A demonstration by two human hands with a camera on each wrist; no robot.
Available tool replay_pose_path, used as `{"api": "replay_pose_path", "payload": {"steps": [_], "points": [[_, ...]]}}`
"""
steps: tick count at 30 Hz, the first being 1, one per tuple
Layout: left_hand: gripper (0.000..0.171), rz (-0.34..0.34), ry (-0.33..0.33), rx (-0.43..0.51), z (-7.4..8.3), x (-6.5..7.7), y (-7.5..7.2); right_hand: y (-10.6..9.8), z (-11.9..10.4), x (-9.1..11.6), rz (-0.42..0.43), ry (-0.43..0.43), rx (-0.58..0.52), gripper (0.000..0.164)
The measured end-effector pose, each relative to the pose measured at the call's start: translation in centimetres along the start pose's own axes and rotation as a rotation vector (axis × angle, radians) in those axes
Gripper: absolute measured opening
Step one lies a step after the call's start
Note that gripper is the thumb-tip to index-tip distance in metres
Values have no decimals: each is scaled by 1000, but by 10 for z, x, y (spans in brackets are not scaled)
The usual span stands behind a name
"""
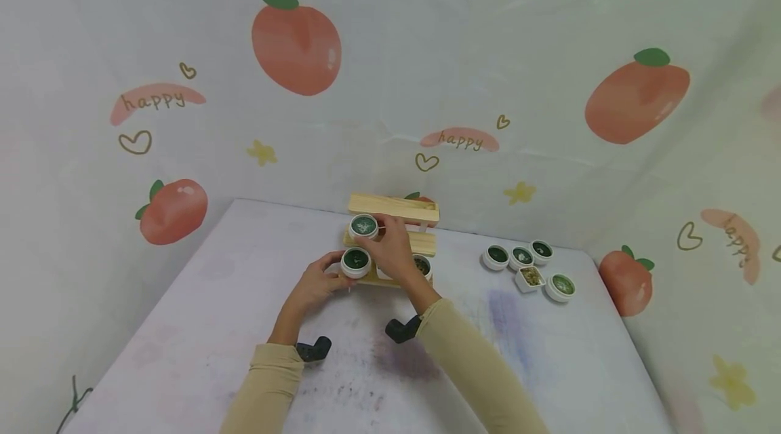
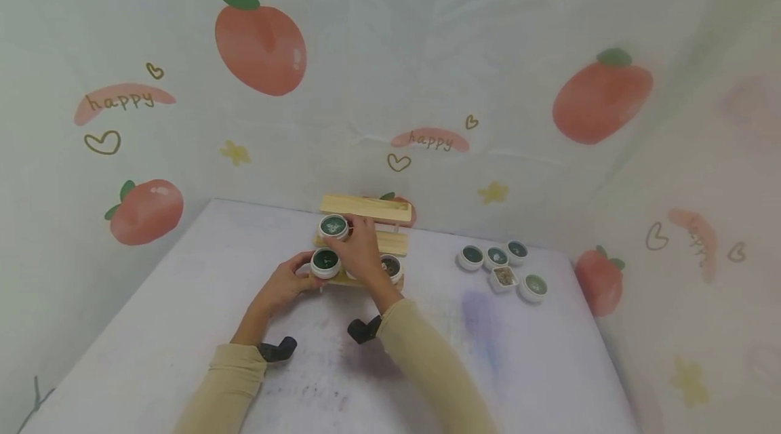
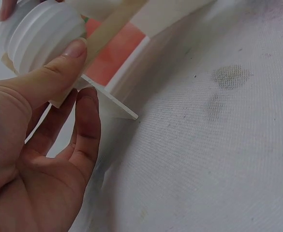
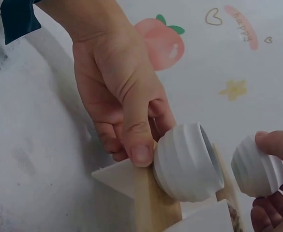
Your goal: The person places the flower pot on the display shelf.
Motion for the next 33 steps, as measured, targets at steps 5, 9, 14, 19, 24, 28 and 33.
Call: {"api": "replay_pose_path", "payload": {"steps": [5, 9, 14, 19, 24, 28, 33], "points": [[76, 1, 0, -17, -2, -1, 0, 3, 0, -3, 2, -1, 26, 58], [77, 1, -4, -30, -1, -1, 1, 5, 2, -4, -2, 3, 45, 58], [78, 4, -7, -29, 0, 0, 0, 5, 3, -6, -8, 14, 40, 57], [78, 5, -6, -36, 0, 0, 1, 5, 2, -6, -13, 19, 27, 58], [78, 6, -19, -46, -3, -1, 2, 3, 4, -3, -22, 38, 43, 62], [77, 8, -16, -51, -3, -1, 1, -5, 2, -1, -31, 38, 41, 65], [77, 10, 0, -53, -3, -1, 2, -20, 3, 2, -40, 27, 18, 65]]}}
Point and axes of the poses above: each hand's wrist, its own x-axis away from the middle knuckle, its own y-axis out of the palm, z = x × y, the point moved 8 cm from there along -x, towards the middle knuckle
